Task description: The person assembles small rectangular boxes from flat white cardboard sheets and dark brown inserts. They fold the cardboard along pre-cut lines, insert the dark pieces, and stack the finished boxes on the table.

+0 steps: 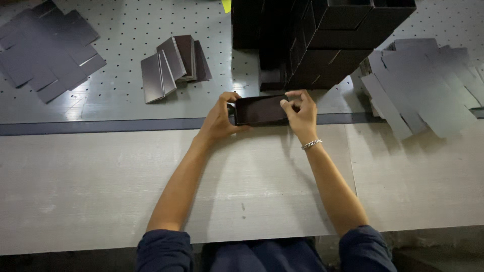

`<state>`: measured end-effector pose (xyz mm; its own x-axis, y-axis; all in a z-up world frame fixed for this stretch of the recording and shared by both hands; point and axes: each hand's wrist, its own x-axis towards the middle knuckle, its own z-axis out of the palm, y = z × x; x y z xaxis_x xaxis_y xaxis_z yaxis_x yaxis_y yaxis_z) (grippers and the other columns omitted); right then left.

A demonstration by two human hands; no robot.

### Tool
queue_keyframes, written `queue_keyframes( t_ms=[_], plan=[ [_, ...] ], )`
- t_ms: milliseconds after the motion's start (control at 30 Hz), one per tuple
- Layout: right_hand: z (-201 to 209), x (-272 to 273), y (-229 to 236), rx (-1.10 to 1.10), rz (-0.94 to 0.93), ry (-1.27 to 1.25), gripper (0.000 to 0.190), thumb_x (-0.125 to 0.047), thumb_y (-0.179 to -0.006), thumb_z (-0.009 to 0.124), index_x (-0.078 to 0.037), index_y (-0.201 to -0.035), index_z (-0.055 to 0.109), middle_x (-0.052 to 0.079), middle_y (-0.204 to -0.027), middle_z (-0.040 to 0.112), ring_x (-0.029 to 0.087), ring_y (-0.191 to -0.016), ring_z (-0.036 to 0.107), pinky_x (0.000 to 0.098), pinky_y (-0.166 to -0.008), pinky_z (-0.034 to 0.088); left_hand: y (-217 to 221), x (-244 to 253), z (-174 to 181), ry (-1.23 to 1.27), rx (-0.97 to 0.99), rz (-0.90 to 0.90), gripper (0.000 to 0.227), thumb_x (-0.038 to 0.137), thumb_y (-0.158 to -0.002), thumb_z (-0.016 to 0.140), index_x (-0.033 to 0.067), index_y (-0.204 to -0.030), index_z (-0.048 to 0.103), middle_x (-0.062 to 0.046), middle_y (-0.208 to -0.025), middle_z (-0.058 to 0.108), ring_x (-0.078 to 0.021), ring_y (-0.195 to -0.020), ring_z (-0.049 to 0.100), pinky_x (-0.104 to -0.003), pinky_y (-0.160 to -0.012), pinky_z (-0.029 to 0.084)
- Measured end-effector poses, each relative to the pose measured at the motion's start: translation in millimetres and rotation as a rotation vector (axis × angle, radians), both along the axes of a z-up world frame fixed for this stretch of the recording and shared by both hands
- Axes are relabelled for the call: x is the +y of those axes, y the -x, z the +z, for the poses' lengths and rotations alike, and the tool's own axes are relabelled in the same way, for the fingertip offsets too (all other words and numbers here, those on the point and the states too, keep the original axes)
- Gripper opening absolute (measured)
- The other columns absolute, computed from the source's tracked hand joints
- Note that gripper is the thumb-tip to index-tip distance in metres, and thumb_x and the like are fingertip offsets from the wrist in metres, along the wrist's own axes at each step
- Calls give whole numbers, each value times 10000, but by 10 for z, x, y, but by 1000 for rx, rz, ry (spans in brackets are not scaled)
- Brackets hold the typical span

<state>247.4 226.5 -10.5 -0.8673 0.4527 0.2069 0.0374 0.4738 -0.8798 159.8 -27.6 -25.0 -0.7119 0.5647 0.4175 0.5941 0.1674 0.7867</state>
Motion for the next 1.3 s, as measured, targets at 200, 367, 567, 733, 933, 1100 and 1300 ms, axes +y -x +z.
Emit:
queue_keyframes(
  t_ms=[200,367,567,733,933,1100,1300],
  plan=[
    [155,-134,-66,12,24,-303,288,-121,-873,810,-118,-1095,626,84,-741,683,326,-869,687,446,-815,539,-92,10,210,219,247,36,636,262,-611,973,197,-1161,659,-30,-1439,520,-348,-1227,600,-469,-1009,559],
    [249,-229,-75,-62,26,-489,314,-180,-842,836,-154,-1033,587,39,-759,613,278,-902,618,403,-810,519,-24,122,64,327,575,18,255,398,-798,844,162,-862,773,55,-1382,628,-265,-1425,432,-438,-1186,328],
    [-68,-73,25,204,4,-422,254,-311,-967,676,-120,-1021,517,83,-1011,455,287,-1026,506,388,-918,448,-117,271,256,343,625,24,422,520,-1013,588,174,-849,766,67,-1277,705,-214,-1424,461,-539,-1239,153],
    [-425,46,117,290,-90,103,418,-429,-1144,302,-120,-930,486,51,-899,510,189,-937,538,319,-926,403,40,643,349,480,551,-292,257,87,-1010,534,114,-1205,701,-64,-1275,682,-278,-1231,614,-446,-989,548],
    [-422,53,137,148,-78,109,459,-498,-1122,328,-116,-1003,554,119,-941,584,253,-976,592,408,-942,450,100,969,510,834,653,-435,270,109,-985,584,254,-1190,682,53,-1328,618,-250,-1161,623,-487,-811,618],
    [-205,-30,98,282,-11,-31,190,-238,-1112,506,-98,-1006,577,99,-899,582,260,-957,622,378,-927,472,62,1064,662,940,518,-426,207,299,-933,602,207,-1020,767,-57,-997,749,-331,-933,725,-512,-754,605],
    [-108,-105,5,313,-6,21,207,-318,-1110,469,-166,-1128,609,-2,-733,644,149,-734,636,325,-790,520,-195,703,264,859,630,-417,390,240,-915,656,197,-1304,654,-59,-1254,692,-296,-1189,642,-421,-991,545]
  ],
)
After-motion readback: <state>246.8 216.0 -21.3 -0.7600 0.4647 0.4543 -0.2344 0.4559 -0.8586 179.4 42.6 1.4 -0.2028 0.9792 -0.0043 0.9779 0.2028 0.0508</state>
